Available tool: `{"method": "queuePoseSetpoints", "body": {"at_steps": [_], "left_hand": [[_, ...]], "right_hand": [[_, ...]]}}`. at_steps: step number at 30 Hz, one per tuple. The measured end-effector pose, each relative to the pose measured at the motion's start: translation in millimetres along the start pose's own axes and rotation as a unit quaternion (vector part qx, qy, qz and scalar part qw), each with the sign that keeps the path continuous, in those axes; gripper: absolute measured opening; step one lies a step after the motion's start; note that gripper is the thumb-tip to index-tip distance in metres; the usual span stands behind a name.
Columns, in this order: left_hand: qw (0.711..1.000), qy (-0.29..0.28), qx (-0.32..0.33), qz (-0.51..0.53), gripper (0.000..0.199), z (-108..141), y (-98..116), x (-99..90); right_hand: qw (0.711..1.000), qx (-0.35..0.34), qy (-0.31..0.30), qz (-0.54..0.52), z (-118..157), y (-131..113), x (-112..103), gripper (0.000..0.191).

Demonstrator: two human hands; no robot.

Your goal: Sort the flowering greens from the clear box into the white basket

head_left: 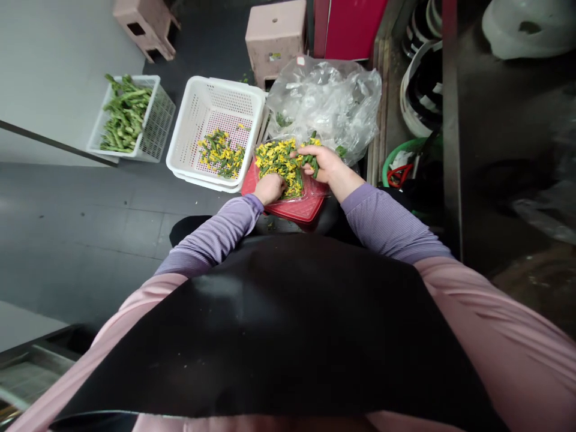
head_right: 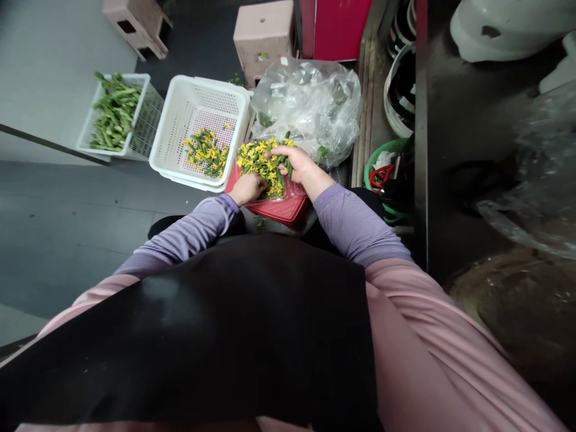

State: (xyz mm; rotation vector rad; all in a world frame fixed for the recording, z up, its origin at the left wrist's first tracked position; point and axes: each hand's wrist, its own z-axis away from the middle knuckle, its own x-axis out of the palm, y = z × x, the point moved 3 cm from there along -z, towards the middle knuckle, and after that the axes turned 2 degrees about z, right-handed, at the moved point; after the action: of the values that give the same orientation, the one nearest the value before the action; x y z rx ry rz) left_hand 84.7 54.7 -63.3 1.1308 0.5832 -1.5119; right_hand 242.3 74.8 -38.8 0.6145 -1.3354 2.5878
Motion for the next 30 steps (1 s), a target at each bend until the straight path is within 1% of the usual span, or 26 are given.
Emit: {"method": "queuePoseSetpoints", "body": {"at_steps": [4, 7, 10, 12, 14, 16, 17, 19, 21, 24, 25, 26, 27, 28, 30], "left_hand": [[0.998, -0.039, -0.039, -0.020, 0.033, -15.3, 17.3, 17.3], [0.997, -0.034, -0.059, -0.028, 0.035, -22.8, 22.4, 22.8], [0.997, -0.029, -0.067, 0.003, 0.031, -23.0, 16.3, 23.4], [0.997, -0.022, -0.061, 0.041, 0.024, -18.4, 8.2, 19.8], [0.995, 0.002, -0.053, 0.079, 0.013, -10.6, -1.2, 11.8], [0.990, 0.028, -0.060, 0.126, 0.005, -0.9, -10.7, 1.5], [0.985, 0.027, -0.067, 0.155, 0.006, 4.0, -14.7, -3.1], [0.974, 0.002, -0.080, 0.211, 0.010, 12.4, -19.5, -10.9], [0.970, -0.013, -0.066, 0.234, 0.010, 17.8, -18.9, -19.1], [0.979, 0.021, -0.018, 0.201, 0.008, 19.8, -10.7, -33.5], [0.982, 0.031, -0.004, 0.186, 0.007, 19.5, -7.0, -37.8], [0.984, 0.037, 0.007, 0.174, 0.006, 19.0, -3.4, -41.8], [0.985, 0.041, 0.016, 0.165, 0.006, 18.5, -0.1, -45.5], [0.986, 0.045, 0.025, 0.161, 0.006, 18.3, 2.8, -49.3], [0.983, 0.049, 0.037, 0.172, 0.007, 19.0, 6.4, -56.3]], "right_hand": [[1.000, -0.003, 0.010, 0.005, 0.8, 1.3, 0.5, 0.012], [0.999, -0.007, 0.031, 0.020, 0.7, 2.9, 1.4, 0.012], [0.997, -0.013, 0.056, 0.042, -0.3, 2.4, 0.3, 0.013], [0.995, -0.030, 0.064, 0.066, -1.4, 2.0, -1.0, 0.015], [0.991, -0.057, 0.056, 0.104, -2.5, 2.6, -1.4, 0.018], [0.982, -0.087, 0.041, 0.160, -3.5, 4.8, -0.6, 0.022], [0.975, -0.102, 0.033, 0.195, -3.9, 6.3, 0.3, 0.022], [0.951, -0.130, 0.013, 0.282, -4.3, 9.9, 3.6, 0.021], [0.911, -0.151, -0.007, 0.385, -4.4, 13.8, 7.9, 0.019], [0.841, -0.166, -0.026, 0.515, -4.3, 18.5, 12.7, 0.017], [0.826, -0.166, -0.029, 0.538, -4.2, 19.5, 13.1, 0.017], [0.818, -0.162, -0.032, 0.551, -4.0, 20.2, 12.9, 0.018], [0.820, -0.155, -0.038, 0.550, -3.7, 20.7, 12.3, 0.019], [0.830, -0.143, -0.045, 0.537, -3.3, 20.8, 11.2, 0.020], [0.868, -0.114, -0.063, 0.479, -2.0, 20.2, 9.1, 0.022]]}}
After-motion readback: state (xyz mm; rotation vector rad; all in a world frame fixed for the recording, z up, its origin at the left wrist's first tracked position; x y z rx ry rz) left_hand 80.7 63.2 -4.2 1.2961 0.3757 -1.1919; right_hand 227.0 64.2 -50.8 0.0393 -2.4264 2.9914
